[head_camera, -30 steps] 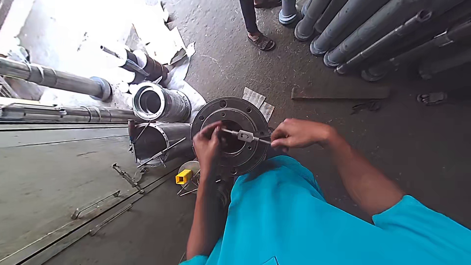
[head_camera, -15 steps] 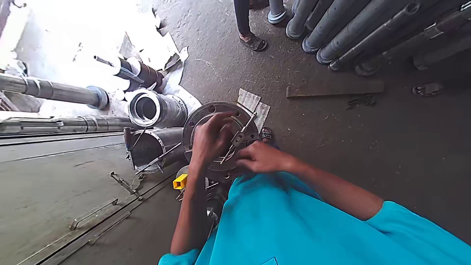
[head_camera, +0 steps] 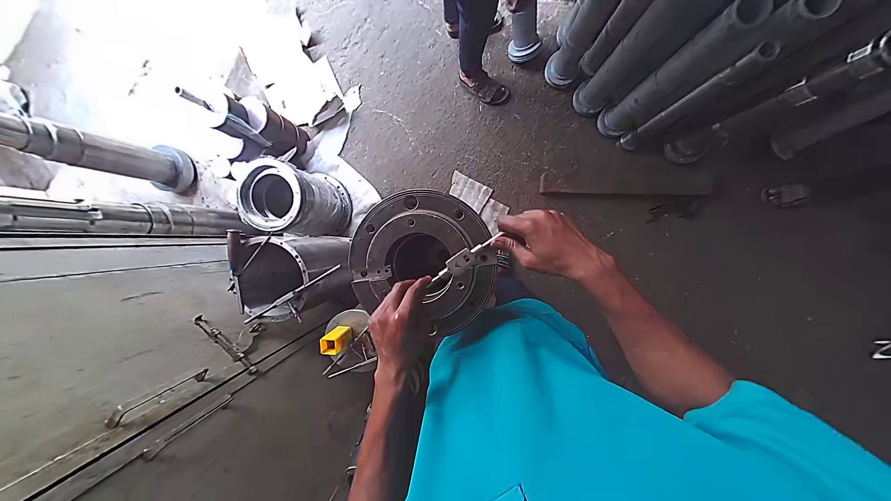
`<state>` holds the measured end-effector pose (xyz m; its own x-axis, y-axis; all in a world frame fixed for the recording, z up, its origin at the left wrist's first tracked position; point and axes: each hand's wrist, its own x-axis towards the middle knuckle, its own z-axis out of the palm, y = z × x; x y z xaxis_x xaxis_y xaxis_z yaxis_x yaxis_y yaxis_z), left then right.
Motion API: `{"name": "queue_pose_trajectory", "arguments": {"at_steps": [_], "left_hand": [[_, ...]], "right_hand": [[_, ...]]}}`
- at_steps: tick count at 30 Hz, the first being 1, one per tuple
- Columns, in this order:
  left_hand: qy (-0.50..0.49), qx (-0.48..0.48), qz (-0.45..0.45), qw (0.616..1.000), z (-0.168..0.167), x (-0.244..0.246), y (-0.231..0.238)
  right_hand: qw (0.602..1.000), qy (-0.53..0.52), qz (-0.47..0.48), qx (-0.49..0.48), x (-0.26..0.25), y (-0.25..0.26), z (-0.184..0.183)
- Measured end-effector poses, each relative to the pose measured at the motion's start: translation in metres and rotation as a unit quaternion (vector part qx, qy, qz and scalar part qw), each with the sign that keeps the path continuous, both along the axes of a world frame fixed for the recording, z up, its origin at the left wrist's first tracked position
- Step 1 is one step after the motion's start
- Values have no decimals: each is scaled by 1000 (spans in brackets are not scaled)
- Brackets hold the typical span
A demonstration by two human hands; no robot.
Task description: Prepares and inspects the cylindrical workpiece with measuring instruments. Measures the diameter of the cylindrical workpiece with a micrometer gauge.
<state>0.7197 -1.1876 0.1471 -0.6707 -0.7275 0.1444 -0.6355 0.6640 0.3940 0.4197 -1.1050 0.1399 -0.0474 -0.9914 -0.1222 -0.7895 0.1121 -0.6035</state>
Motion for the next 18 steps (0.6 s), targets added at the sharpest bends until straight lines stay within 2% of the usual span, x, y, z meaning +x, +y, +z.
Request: {"name": "queue_pose_trajectory", "arguments": {"at_steps": [4, 6, 8, 11, 13, 16, 18], "left_hand": [[32, -34, -61, 997, -12, -8, -45], [34, -26, -78, 996, -13, -13, -61], [35, -16, -63, 997, -13, -13, -64], [32, 8, 9, 999, -9, -2, -27], [33, 29, 43, 998, -4, 5, 9], [45, 102, 48, 993, 4, -1, 52], [67, 165, 59, 982, 7, -5, 57]], "right_hand": [[998, 10, -62, 0, 42, 49, 8], [999, 3, -51, 2, 54, 62, 8], [1000, -7, -18, 6, 42, 58, 5], [999, -19, 23, 43, 2, 28, 0], [999, -17, 25, 23, -15, -9, -1], [997, -25, 70, -25, -16, -63, -1], [992, -8, 122, -13, -15, -84, 6]]}}
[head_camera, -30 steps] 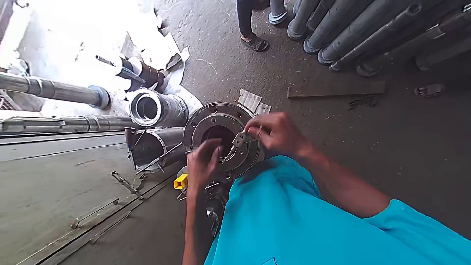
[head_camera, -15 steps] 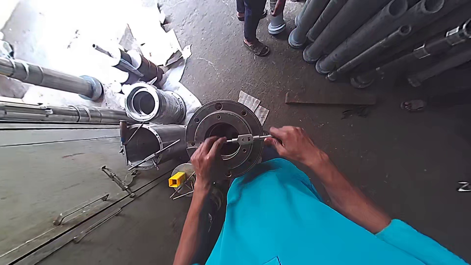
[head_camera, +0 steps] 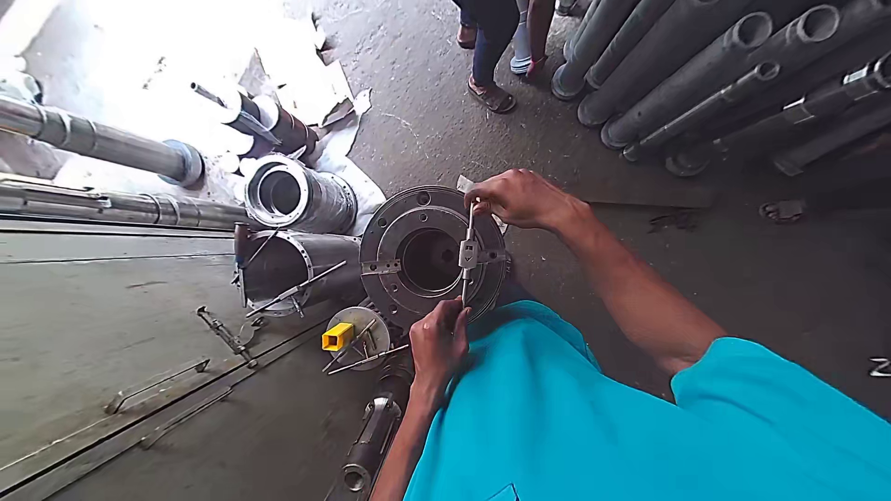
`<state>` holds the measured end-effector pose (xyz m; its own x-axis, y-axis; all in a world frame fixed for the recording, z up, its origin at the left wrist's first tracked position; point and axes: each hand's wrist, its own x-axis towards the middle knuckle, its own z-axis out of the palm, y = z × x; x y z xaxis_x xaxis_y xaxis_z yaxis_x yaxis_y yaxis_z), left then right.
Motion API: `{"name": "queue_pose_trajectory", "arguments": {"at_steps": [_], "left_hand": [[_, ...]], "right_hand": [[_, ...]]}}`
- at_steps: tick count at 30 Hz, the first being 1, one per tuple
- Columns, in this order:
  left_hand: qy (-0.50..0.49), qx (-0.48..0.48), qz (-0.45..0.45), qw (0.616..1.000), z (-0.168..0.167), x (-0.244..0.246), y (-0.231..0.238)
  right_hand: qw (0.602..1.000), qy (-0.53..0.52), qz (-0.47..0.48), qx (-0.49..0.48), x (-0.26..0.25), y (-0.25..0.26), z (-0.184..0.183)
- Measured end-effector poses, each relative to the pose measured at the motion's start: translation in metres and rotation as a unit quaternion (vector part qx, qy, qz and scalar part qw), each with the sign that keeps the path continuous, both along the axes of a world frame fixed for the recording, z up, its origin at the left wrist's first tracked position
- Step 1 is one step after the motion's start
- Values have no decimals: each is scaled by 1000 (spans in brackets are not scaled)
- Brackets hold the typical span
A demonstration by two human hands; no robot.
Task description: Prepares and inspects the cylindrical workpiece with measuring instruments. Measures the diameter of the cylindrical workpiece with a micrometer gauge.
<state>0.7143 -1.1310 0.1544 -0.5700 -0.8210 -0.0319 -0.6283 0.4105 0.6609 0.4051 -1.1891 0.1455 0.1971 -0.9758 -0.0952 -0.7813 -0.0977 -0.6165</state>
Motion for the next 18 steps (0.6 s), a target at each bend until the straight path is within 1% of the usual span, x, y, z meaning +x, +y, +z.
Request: {"name": "queue_pose_trajectory", "arguments": {"at_steps": [1, 3, 5, 7, 8, 9, 11, 12, 14, 15, 17, 18], "left_hand": [[14, 39, 17, 999, 1, -1, -4], [60, 122, 70, 988, 1, 1, -18], [153, 204, 119, 960, -6, 2, -47], [232, 314, 108, 914, -15, -1, -83], [238, 356, 88, 900, -16, -10, -100], [227, 378, 70, 895, -12, -23, -112], [191, 377, 38, 906, 3, -57, -131], [174, 366, 3, 914, 5, -74, -140], [88, 323, -94, 937, 8, -104, -147], [37, 292, -161, 942, 11, -120, -149], [-38, 238, -284, 928, 17, -146, -143], [-64, 210, -328, 919, 21, -154, -139]], "right_hand": [[1000, 17, 14, 17, -3, -2, 7], [995, 51, 21, 81, -11, 12, 21], [986, 52, 32, 156, -16, 34, 30], [973, -12, 55, 225, -6, 61, 30], [963, -58, 63, 256, 3, 72, 28], [950, -113, 61, 284, 17, 82, 24], [916, -224, 15, 333, 49, 96, 17], [892, -278, -20, 356, 68, 100, 12], [835, -387, -106, 377, 116, 103, 1], [808, -431, -154, 371, 138, 97, -1], [762, -493, -234, 350, 173, 80, 4], [746, -509, -260, 341, 183, 71, 8]]}}
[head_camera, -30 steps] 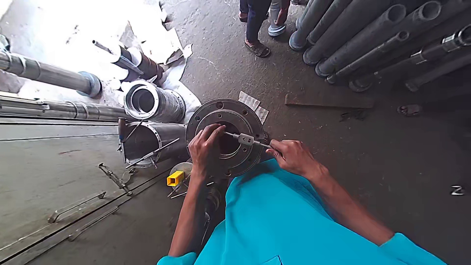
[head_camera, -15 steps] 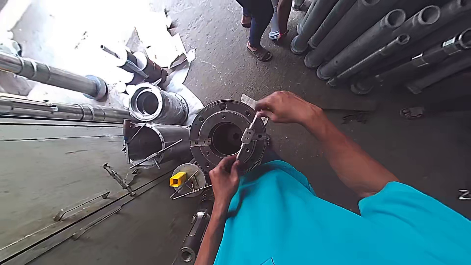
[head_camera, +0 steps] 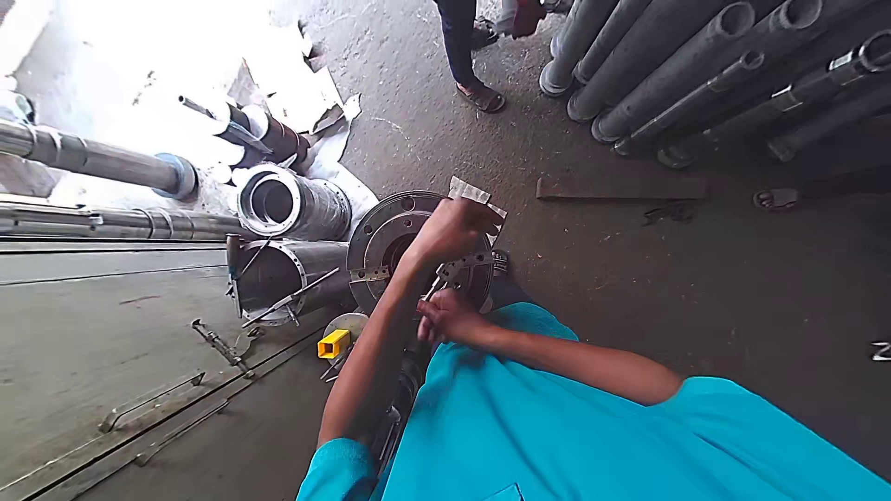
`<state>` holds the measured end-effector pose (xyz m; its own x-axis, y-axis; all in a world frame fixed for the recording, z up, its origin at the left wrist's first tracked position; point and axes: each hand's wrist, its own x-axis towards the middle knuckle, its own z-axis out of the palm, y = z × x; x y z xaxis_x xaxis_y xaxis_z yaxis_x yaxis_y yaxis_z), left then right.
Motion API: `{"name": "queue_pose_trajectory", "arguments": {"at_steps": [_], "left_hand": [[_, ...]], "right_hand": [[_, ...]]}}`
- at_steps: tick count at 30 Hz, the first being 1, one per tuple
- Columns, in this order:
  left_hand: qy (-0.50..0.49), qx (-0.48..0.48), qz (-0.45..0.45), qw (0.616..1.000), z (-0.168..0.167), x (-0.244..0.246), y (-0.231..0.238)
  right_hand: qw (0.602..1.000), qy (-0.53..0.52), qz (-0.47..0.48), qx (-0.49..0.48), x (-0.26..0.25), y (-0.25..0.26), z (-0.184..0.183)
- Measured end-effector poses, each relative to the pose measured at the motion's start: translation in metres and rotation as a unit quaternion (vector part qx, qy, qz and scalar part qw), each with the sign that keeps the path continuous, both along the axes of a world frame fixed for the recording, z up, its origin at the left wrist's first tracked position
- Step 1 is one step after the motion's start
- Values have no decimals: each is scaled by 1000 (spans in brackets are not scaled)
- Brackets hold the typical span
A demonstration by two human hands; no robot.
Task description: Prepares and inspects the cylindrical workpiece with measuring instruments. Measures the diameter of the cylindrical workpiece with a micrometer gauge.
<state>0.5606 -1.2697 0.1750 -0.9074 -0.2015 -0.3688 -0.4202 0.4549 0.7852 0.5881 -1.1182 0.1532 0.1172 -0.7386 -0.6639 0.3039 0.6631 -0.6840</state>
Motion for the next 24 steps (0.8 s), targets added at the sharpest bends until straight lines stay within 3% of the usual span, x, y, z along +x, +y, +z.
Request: {"name": "queue_pose_trajectory", "arguments": {"at_steps": [1, 3, 5, 6, 9, 12, 14, 17, 20, 24], "left_hand": [[1, -32, -32, 999, 3, -2, 3], [11, -76, -25, 997, 8, 18, 9], [70, -113, 87, 987, 15, 62, 19], [88, -137, 143, 976, 12, 85, 24], [64, -162, 230, 958, -6, 150, 41], [19, -129, 254, 958, -12, 184, 78], [35, -133, 283, 949, -16, 185, 99], [69, -228, 301, 923, -23, 177, 102], [45, -302, 266, 914, -23, 172, 80], [73, -326, 210, 919, -33, 147, 26]], "right_hand": [[1000, -2, -10, 3, 3, -5, 3], [996, 32, 81, -31, -9, 0, 1], [965, 123, 203, -108, -41, 9, 3], [943, 194, 211, -167, -58, 14, 8], [834, 419, 64, -353, -102, 14, 18], [745, 543, 62, -382, -148, -16, 16], [738, 553, 140, -361, -167, -32, 4], [759, 520, 214, -327, -177, -31, -7], [775, 536, 179, -285, -161, 2, -8], [764, 591, 128, -224, -105, 54, 0]]}}
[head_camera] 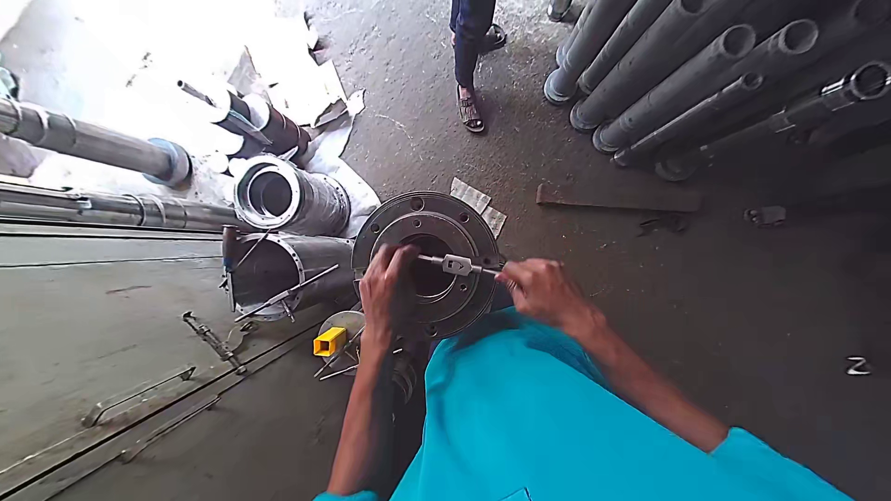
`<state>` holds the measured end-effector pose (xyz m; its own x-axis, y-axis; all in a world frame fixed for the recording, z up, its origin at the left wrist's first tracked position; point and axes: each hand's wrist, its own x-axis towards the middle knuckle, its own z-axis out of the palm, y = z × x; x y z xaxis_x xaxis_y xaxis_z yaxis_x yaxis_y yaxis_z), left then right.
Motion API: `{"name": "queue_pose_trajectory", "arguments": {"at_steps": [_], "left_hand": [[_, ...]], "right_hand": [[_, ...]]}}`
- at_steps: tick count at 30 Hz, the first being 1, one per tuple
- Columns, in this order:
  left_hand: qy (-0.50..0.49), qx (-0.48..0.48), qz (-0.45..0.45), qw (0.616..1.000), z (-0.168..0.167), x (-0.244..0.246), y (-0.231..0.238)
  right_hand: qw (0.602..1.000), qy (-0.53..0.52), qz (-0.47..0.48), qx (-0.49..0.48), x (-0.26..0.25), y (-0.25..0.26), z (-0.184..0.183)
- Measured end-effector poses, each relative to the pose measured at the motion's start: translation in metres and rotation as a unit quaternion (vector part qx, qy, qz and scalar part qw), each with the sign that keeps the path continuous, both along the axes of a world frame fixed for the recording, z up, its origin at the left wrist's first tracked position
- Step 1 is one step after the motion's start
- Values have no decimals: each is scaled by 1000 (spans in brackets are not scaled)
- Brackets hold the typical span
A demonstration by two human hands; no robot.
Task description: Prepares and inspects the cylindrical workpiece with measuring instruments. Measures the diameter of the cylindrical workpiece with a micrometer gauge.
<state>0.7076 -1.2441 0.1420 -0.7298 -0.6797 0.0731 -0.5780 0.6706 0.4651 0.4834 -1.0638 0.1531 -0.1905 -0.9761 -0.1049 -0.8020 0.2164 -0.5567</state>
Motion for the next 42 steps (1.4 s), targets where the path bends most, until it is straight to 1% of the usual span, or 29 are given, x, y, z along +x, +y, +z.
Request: {"name": "queue_pose_trajectory", "arguments": {"at_steps": [2, 3, 5, 6, 8, 10, 12, 14, 15, 17, 19, 21, 23, 24, 26, 28, 30, 31, 32, 33, 34, 35, 36, 37, 38, 39, 40, 41, 42], "left_hand": [[13, -8, -60, 998, 1, -14, -18], [24, -10, -80, 996, 2, -16, -22], [31, -1, -74, 997, 5, -13, -24], [28, 10, -51, 998, 5, -9, -19], [26, 32, 2, 999, 2, 9, 4], [36, 40, 50, 997, -2, 25, 47], [58, 59, 95, 992, -2, 22, 99], [98, 91, 135, 982, -4, 14, 131], [119, 110, 154, 975, -5, 12, 133], [150, 158, 206, 954, -7, 14, 120], [173, 193, 234, 937, -6, 13, 83], [148, 213, 194, 946, 1, 3, 33], [110, 258, 126, 952, 6, -27, -16], [82, 274, 100, 953, 10, -50, -34], [9, 273, 21, 962, 23, -96, -47], [-64, 253, -101, 960, 35, -134, -38], [-120, 232, -239, 935, 46, -159, -24], [-134, 221, -291, 921, 49, -165, -19], [-131, 220, -320, 912, 49, -163, -17], [-122, 229, -323, 910, 49, -155, -18], [-99, 236, -302, 918, 47, -140, -21], [-70, 225, -261, 936, 44, -119, -23], [-48, 208, -205, 955, 43, -97, -25], [-26, 191, -149, 970, 42, -71, -22], [-2, 180, -104, 978, 39, -43, -13], [4, 176, -70, 982, 36, -21, -3], [-3, 183, -44, 982, 32, -4, 7], [-21, 192, -22, 981, 29, 9, 20], [-34, 191, -5, 981, 26, 18, 35]], "right_hand": [[1000, 10, 9, -5, 20, 14, -1], [1000, 2, 25, 4, 21, 16, -1], [996, -27, 63, 59, 2, 8, 3], [993, -32, 75, 86, -13, 1, 5], [990, -46, 87, 98, -44, -23, 2], [991, -66, 89, 73, -65, -53, -4], [989, -87, 113, 42, -75, -84, -8], [980, -117, 154, 48, -76, -111, -4], [976, -122, 165, 67, -78, -118, 1], [971, -114, 173, 119, -84, -114, 10], [958, -131, 175, 187, -88, -96, 23], [926, -187, 201, 258, -78, -73, 30], [895, -273, 226, 270, -53, -49, 20], [888, -314, 213, 259, -34, -40, 13], [879, -378, 143, 252, 6, -32, 2], [858, -452, 26, 242, 52, -35, -4], [822, -526, -105, 192, 93, -51, -4], [804, -548, -149, 175, 104, -59, -1], [795, -558, -163, 174, 108, -63, 2], [801, -552, -146, 183, 106, -62, 2], [821, -527, -98, 197, 98, -57, 1], [849, -487, -38, 202, 85, -51, 1], [882, -436, 7, 179, 69, -46, 4], [915, -384, 21, 119, 52, -41, 9], [945, -324, 11, 35, 37, -37, 16], [966, -252, -6, -51, 20, -37, 17], [977, -179, -21, -115, 1, -44, 15], [982, -117, -22, -145, -19, -54, 11], [987, -69, -6, -147, -37, -64, 5]]}}
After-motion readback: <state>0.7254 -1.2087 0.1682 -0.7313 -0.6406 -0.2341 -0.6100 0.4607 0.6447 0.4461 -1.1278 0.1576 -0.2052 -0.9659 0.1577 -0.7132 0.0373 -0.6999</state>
